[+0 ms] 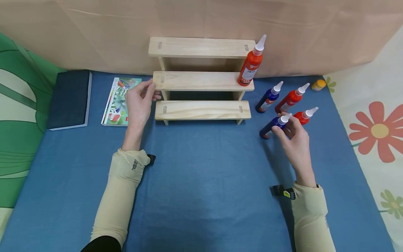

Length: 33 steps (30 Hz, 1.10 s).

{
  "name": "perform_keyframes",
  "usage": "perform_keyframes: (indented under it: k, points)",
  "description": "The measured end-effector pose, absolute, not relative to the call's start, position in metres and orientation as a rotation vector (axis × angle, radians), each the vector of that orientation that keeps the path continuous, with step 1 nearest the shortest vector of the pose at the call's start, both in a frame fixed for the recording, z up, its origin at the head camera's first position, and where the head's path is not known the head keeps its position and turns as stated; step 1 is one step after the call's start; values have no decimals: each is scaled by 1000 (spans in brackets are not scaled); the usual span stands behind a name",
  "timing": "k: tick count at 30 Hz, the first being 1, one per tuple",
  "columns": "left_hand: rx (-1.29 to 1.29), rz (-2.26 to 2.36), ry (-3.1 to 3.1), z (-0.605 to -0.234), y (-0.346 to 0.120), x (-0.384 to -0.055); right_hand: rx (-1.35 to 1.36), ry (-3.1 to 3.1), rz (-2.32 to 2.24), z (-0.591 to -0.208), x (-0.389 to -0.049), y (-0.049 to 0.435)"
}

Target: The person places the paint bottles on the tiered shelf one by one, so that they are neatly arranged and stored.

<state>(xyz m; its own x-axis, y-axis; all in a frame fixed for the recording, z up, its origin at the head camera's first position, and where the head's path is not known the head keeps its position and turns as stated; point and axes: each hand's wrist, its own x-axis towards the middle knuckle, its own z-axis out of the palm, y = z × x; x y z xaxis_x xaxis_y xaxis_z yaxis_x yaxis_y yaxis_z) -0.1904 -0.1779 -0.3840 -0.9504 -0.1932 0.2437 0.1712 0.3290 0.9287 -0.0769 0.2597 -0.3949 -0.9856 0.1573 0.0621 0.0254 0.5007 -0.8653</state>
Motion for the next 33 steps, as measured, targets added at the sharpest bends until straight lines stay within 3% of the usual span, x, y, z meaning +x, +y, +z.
perform_keyframes:
  k: [33]
  points:
    - [33,-1662,-2300,-383,-176,-191,-219,-2595,1481,-400,-78,261]
